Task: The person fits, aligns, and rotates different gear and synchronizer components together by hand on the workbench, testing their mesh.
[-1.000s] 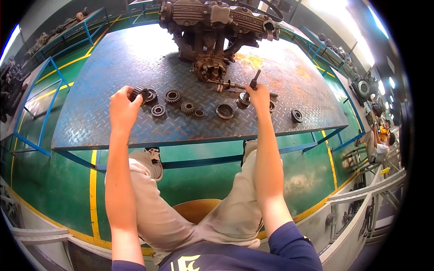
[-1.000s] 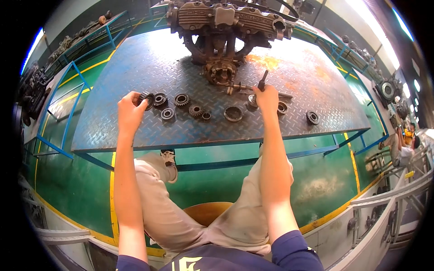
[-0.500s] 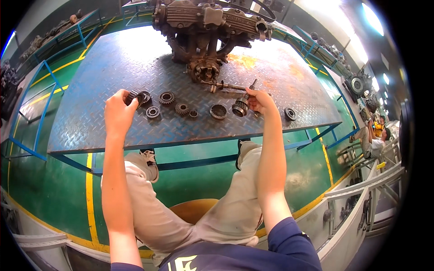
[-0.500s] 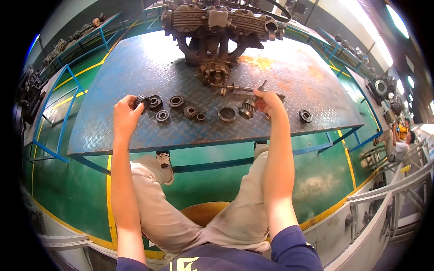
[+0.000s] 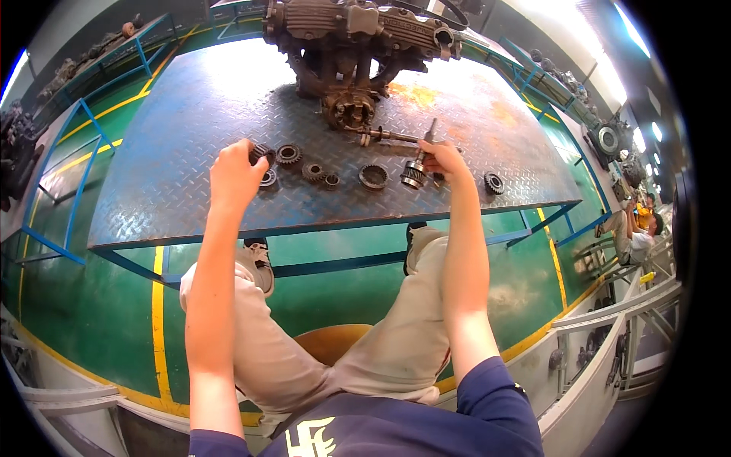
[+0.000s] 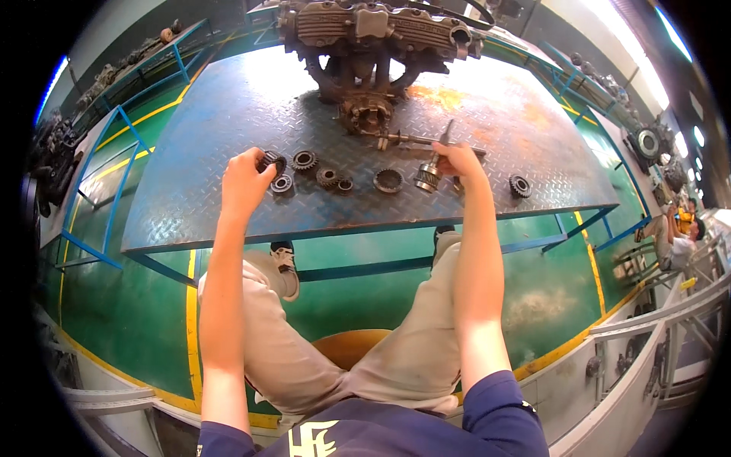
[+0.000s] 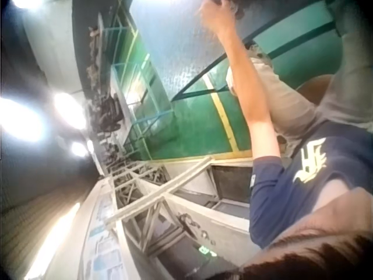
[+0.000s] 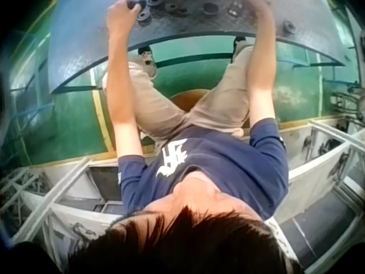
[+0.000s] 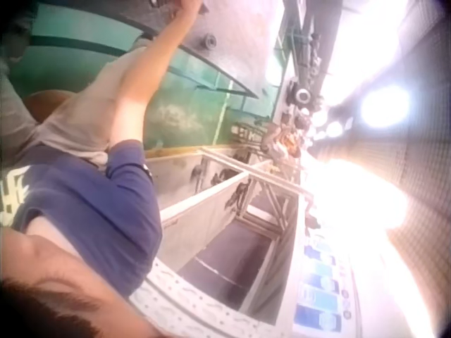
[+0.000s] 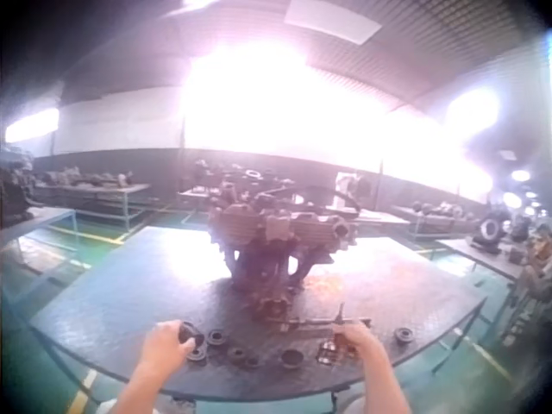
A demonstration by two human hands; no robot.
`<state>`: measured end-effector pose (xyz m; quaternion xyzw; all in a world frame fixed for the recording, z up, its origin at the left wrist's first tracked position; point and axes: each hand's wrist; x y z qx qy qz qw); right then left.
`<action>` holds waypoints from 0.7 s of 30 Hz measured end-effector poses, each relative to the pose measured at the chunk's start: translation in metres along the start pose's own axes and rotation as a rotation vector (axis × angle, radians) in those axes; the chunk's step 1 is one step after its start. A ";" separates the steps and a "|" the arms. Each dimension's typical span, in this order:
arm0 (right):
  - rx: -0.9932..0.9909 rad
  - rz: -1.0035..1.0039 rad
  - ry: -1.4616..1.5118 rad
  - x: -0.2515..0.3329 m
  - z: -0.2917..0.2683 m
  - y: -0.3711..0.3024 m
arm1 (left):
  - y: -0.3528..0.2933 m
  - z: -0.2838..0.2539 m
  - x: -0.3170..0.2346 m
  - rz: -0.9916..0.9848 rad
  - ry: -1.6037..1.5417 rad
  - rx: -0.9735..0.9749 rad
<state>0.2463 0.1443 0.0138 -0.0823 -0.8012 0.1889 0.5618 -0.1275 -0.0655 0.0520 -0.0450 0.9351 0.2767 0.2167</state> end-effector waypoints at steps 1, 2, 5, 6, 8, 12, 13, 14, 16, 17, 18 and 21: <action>-0.118 -0.082 0.011 0.001 0.003 -0.008 | -0.001 0.002 0.001 0.017 0.062 -0.015; -0.110 -0.087 0.019 0.001 0.003 -0.001 | 0.001 0.002 0.001 0.018 0.073 -0.019; -0.520 -0.408 -0.218 0.002 -0.012 0.006 | 0.000 0.003 0.000 0.021 0.098 -0.075; -0.520 -0.416 -0.207 0.001 -0.009 0.005 | -0.002 0.006 0.006 0.015 0.112 -0.104; -0.571 -0.517 -0.278 0.003 -0.004 0.000 | -0.001 0.003 0.015 0.023 0.145 -0.167; -0.556 -0.465 -0.287 -0.003 -0.006 -0.004 | -0.007 -0.002 0.008 0.154 0.103 -0.328; -0.552 -0.518 -0.282 -0.005 -0.003 -0.003 | -0.008 -0.004 0.007 0.197 0.088 -0.413; -0.555 -0.519 -0.275 -0.009 -0.002 -0.003 | -0.009 -0.005 0.006 0.240 0.072 -0.495; -0.456 -0.507 -0.349 -0.011 0.007 -0.004 | -0.010 -0.008 0.011 0.280 0.075 -0.541; -0.447 -0.525 -0.384 -0.010 0.012 -0.004 | -0.010 -0.009 0.013 0.311 0.074 -0.581; -0.449 -0.527 -0.379 -0.011 0.013 -0.001 | -0.010 -0.011 0.014 0.316 0.075 -0.582; -0.407 -0.538 -0.417 -0.013 0.018 0.006 | -0.009 -0.016 0.015 0.348 0.083 -0.644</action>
Point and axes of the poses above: each hand's wrist, its own y-axis towards the middle knuckle, its own z-axis out of the palm, x = y × z, and after that the axes turned 12 degrees about z, right-handed
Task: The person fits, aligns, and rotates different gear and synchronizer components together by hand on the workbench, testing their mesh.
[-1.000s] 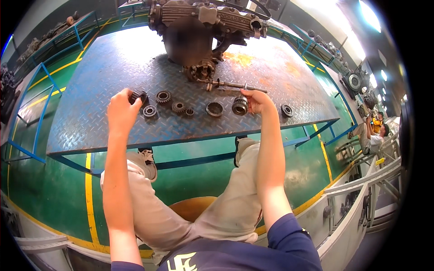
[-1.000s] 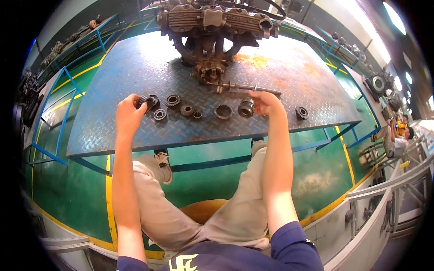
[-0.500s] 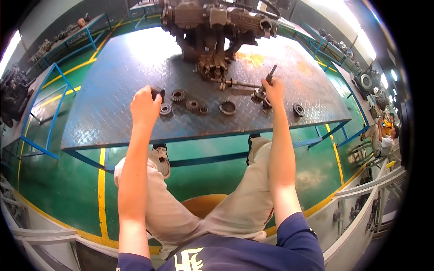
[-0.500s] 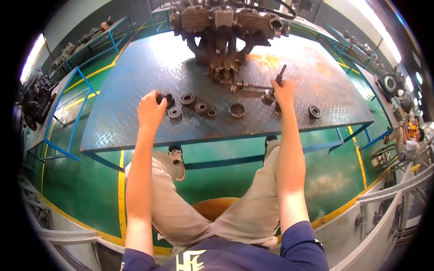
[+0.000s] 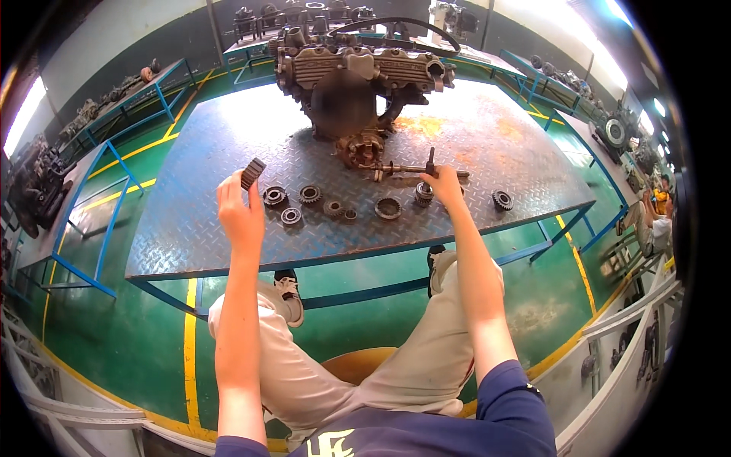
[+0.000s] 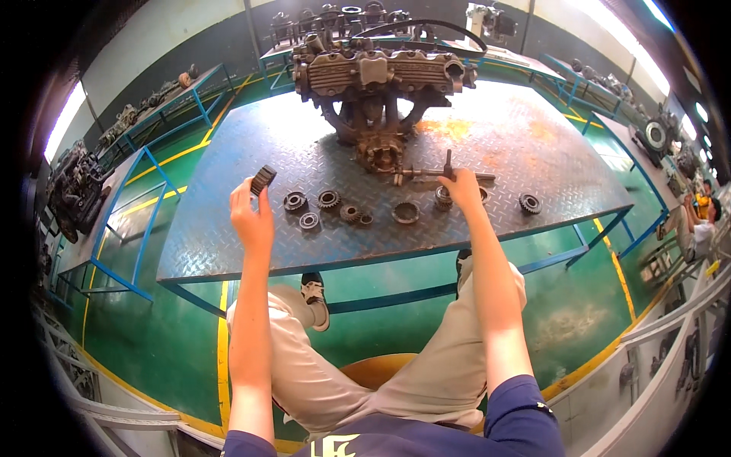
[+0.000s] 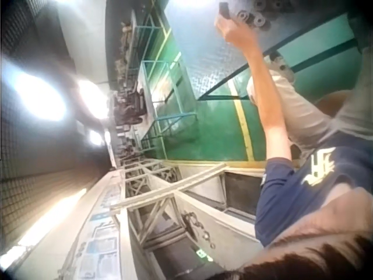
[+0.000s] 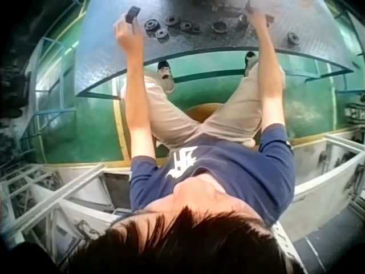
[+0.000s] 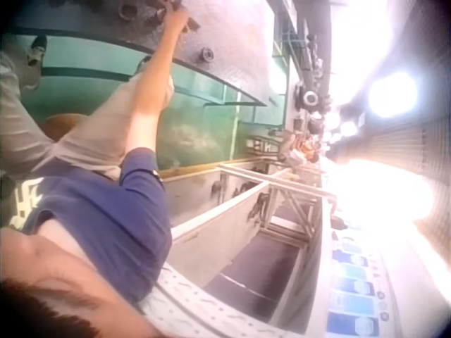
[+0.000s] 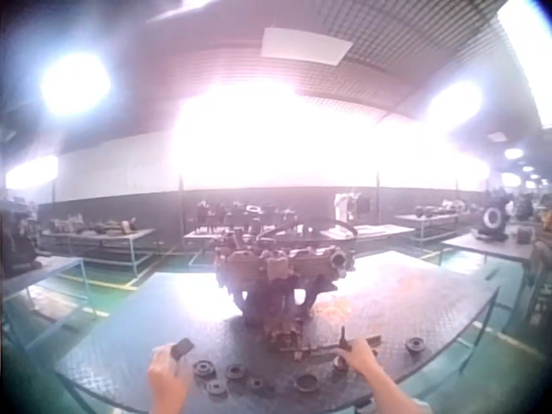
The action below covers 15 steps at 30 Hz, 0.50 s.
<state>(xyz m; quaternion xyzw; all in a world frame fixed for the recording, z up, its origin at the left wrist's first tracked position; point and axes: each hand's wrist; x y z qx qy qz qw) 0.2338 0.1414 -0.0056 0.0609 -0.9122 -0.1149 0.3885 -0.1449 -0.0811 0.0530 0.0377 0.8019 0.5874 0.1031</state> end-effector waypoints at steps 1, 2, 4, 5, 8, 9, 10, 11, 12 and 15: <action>0.002 -0.001 -0.001 -0.001 0.001 0.000 | 0.001 -0.001 -0.002 -0.011 -0.008 -0.041; -0.008 -0.006 -0.011 -0.002 0.002 0.001 | 0.002 -0.003 -0.003 -0.024 -0.015 -0.084; -0.020 -0.015 -0.028 -0.010 0.001 0.003 | 0.005 -0.007 -0.006 -0.030 -0.026 -0.102; -0.013 0.005 0.001 -0.017 0.000 0.006 | 0.006 -0.009 -0.007 -0.034 -0.038 -0.119; 0.024 0.065 0.048 -0.021 -0.005 0.007 | 0.009 -0.017 -0.007 -0.049 -0.052 -0.142; 0.053 0.112 0.078 -0.016 -0.004 0.002 | 0.010 -0.020 -0.005 -0.061 -0.044 -0.147; 0.032 0.121 0.066 -0.002 -0.008 -0.009 | 0.010 -0.021 -0.003 -0.065 -0.036 -0.136; 0.039 0.114 0.054 0.003 -0.011 -0.015 | 0.009 -0.021 0.000 -0.068 -0.029 -0.125; -0.007 0.155 -0.060 0.010 -0.016 -0.021 | 0.010 -0.021 0.000 -0.078 -0.029 -0.134; -0.074 0.351 -0.388 0.049 -0.026 -0.038 | 0.011 -0.018 0.004 -0.125 -0.018 -0.152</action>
Point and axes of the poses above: each hand's wrist, its own y-axis towards the middle knuckle, its own z-axis out of the palm, x = y × z, and after that the axes turned 12 degrees about z, right-handed
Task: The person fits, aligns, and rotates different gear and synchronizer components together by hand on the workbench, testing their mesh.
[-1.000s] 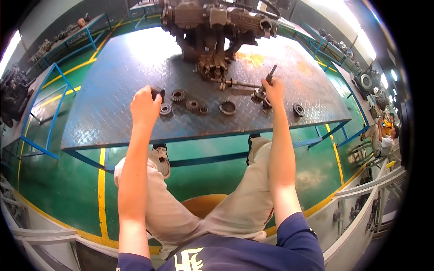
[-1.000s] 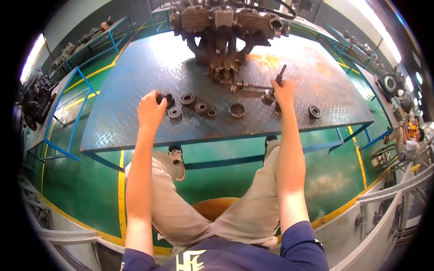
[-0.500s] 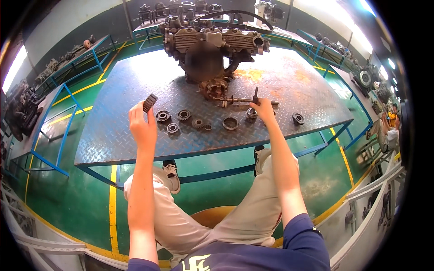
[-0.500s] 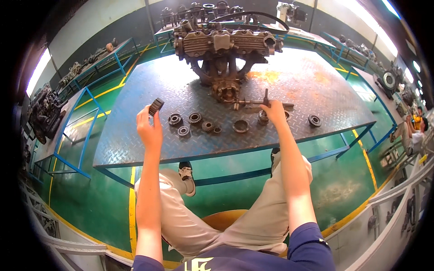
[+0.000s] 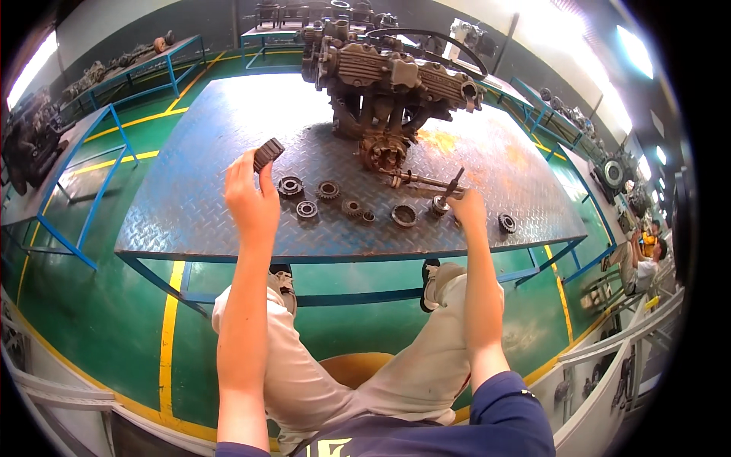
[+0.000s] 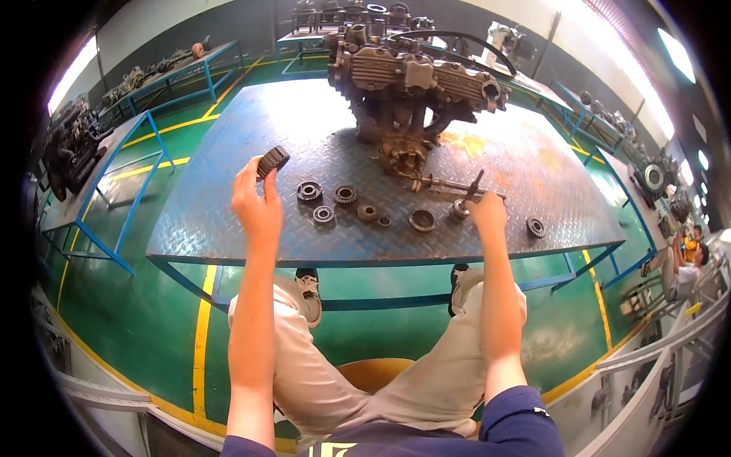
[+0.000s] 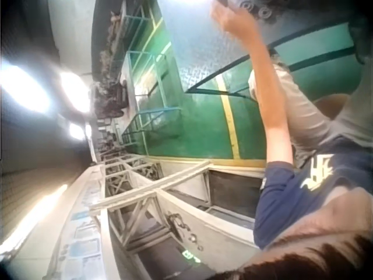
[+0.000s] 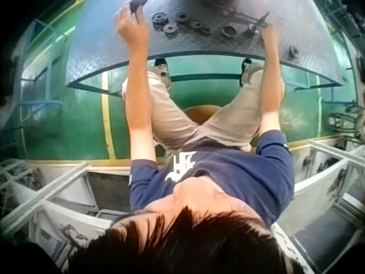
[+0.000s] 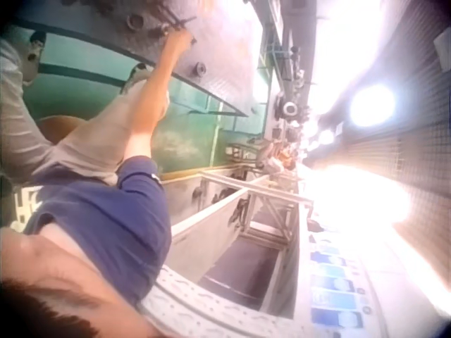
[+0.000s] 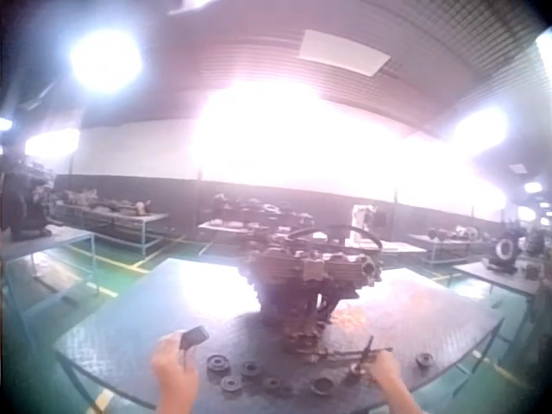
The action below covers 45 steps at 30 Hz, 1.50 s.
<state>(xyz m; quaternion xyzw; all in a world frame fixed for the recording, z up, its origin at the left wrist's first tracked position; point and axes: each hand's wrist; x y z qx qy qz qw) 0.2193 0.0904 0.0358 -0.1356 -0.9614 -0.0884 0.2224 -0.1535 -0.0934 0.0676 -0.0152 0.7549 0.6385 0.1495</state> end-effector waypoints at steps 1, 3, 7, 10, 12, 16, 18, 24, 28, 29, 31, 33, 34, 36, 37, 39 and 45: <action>-0.005 -0.068 0.002 0.012 -0.003 -0.014 | 0.000 -0.001 0.002 -0.001 0.009 -0.010; 0.088 -0.276 0.099 0.032 0.002 -0.036 | 0.000 0.001 0.002 -0.001 0.009 -0.012; 0.227 -0.743 0.206 0.067 0.069 -0.067 | -0.003 0.005 0.007 -0.159 -0.095 0.027; 0.196 -0.821 0.055 0.081 0.101 -0.072 | -0.006 0.005 0.010 -0.216 -0.084 0.051; 0.283 -0.782 0.011 0.091 0.110 -0.070 | -0.006 0.003 0.013 -0.242 -0.076 0.072; 0.374 -0.828 0.022 0.102 0.121 -0.064 | -0.006 -0.003 0.017 -0.233 -0.041 0.091; 0.352 -0.846 0.038 0.102 0.122 -0.061 | -0.008 -0.002 0.020 -0.258 -0.049 0.062; 0.179 -0.697 0.048 0.098 0.115 -0.038 | -0.010 0.000 0.016 -0.234 -0.001 0.116; 0.224 -0.664 -0.037 0.097 0.112 -0.043 | -0.014 0.001 0.022 -0.198 -0.062 0.221; 0.218 -0.688 -0.047 0.099 0.115 -0.044 | -0.019 0.002 0.027 -0.199 -0.062 0.212; 0.230 -0.677 -0.022 0.098 0.117 -0.044 | -0.027 0.011 0.030 -0.533 -0.433 0.230; 0.253 -0.662 0.003 0.091 0.119 -0.043 | -0.031 0.016 0.027 -0.724 -0.567 0.284; 0.246 -0.665 0.004 0.087 0.120 -0.040 | -0.031 0.018 0.021 -0.922 -0.700 0.346; 0.238 -0.722 0.023 0.083 0.121 -0.037 | -0.030 0.023 0.011 -0.976 -0.703 0.376; 0.139 -0.739 0.106 0.080 0.123 -0.043 | -0.029 0.024 0.008 -0.990 -0.716 0.390; 0.093 -0.806 0.177 0.080 0.115 -0.055 | -0.030 0.026 0.008 -1.011 -0.757 0.390; 0.208 -0.948 0.073 0.069 0.097 -0.084 | -0.034 0.040 -0.007 -0.979 -0.770 0.443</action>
Point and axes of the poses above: each hand's wrist, its own y-axis towards the middle knuckle, its own z-axis out of the palm, x = y × z, and after that the axes turned 12 degrees about z, right-handed
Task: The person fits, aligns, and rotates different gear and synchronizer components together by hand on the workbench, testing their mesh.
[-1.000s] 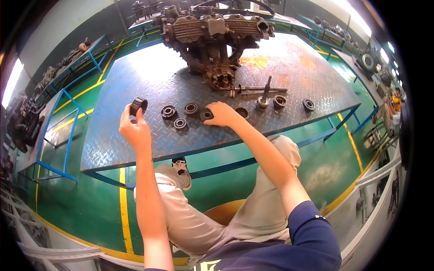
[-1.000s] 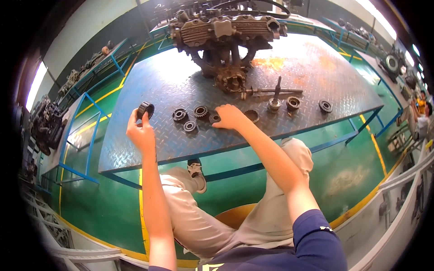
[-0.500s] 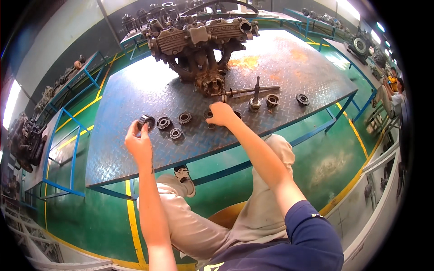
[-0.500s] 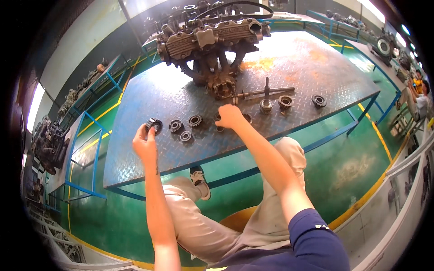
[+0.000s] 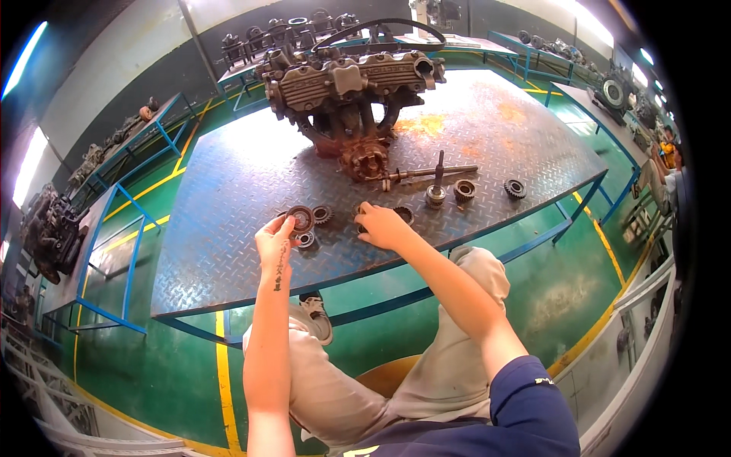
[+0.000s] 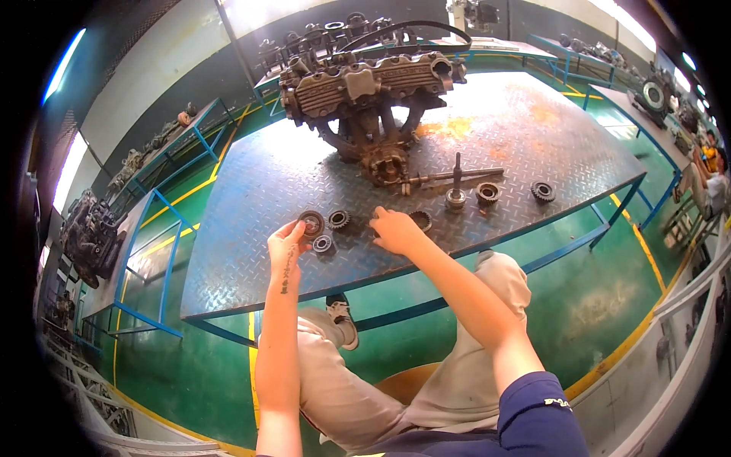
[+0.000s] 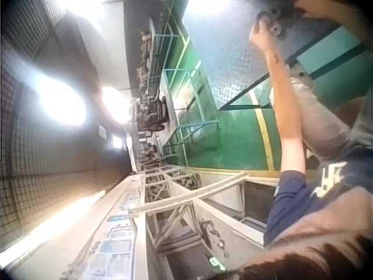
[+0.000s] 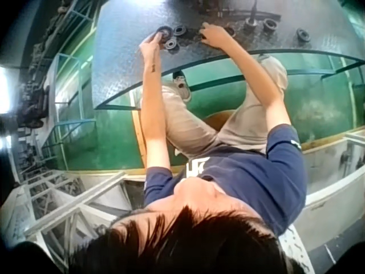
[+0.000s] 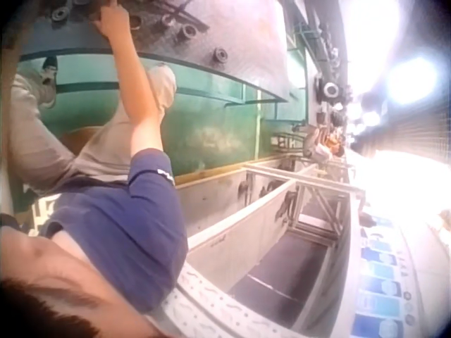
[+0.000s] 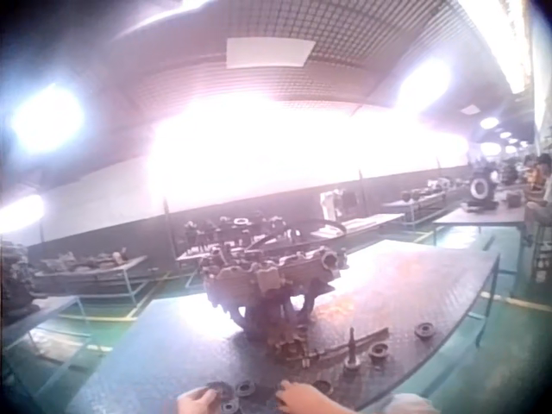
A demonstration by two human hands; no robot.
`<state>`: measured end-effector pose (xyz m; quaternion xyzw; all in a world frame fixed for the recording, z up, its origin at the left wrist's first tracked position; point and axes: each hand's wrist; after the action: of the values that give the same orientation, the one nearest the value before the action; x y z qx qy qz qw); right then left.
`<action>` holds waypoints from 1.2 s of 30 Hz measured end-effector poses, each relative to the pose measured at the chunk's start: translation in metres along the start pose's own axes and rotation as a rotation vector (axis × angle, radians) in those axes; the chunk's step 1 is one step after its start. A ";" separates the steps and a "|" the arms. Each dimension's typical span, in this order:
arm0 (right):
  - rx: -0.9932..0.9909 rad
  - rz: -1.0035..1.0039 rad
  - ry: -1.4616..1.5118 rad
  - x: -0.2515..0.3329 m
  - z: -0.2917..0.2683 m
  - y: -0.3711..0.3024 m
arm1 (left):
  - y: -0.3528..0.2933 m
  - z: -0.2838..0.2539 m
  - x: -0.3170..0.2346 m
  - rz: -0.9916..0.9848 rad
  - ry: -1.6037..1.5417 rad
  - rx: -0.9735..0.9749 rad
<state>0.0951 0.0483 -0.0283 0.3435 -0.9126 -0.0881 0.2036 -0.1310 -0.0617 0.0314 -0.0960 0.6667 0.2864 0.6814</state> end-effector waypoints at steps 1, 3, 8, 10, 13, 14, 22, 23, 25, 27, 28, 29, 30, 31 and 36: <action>0.000 0.002 -0.002 -0.003 0.000 -0.001 | 0.000 0.004 0.000 0.005 -0.009 0.033; 0.122 0.074 0.010 -0.010 0.000 -0.001 | -0.001 0.014 0.000 0.004 0.006 0.030; 0.066 0.066 0.257 -0.006 -0.018 -0.002 | -0.004 0.036 -0.001 -0.041 -0.008 0.058; -0.006 0.074 0.415 0.011 -0.035 -0.003 | -0.006 0.045 0.002 -0.037 -0.014 0.065; -0.171 0.087 0.689 0.023 -0.048 -0.010 | -0.005 0.057 0.011 -0.021 -0.040 0.095; -0.231 0.053 0.622 0.021 -0.049 -0.012 | -0.006 0.061 0.014 -0.010 -0.060 0.119; -0.367 -0.027 0.567 -0.002 -0.064 -0.021 | -0.017 0.103 0.015 -0.015 -0.086 0.146; -0.367 -0.026 0.565 -0.003 -0.065 -0.023 | -0.019 0.108 0.014 -0.027 -0.092 0.169; -0.390 -0.110 0.439 -0.003 -0.066 -0.026 | -0.021 0.117 0.012 -0.035 -0.068 0.187; -0.423 -0.125 0.416 -0.004 -0.068 -0.029 | -0.022 0.123 0.013 -0.112 -0.201 0.197; -0.459 -0.146 0.382 -0.005 -0.070 -0.031 | -0.021 0.125 0.016 -0.113 -0.201 0.200; -0.494 -0.166 0.349 -0.006 -0.071 -0.032 | -0.020 0.127 0.020 -0.136 -0.236 0.201; -0.494 -0.164 0.347 -0.008 -0.072 -0.033 | -0.020 0.130 0.020 -0.159 -0.273 0.200; -0.511 -0.156 0.345 -0.009 -0.073 -0.034 | -0.021 0.134 0.019 -0.161 -0.274 0.202; -0.542 -0.144 0.319 -0.018 -0.079 -0.042 | -0.026 0.145 0.021 -0.202 -0.320 0.241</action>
<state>0.1663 0.0271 0.0246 0.3499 -0.7859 -0.2868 0.4216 0.0055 -0.0027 0.0177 -0.0337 0.5667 0.1465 0.8101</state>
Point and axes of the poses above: each hand's wrist, its own y-axis towards the middle knuckle, its own z-axis out of the palm, x = y × z, and after that the axes turned 12 degrees about z, right-handed
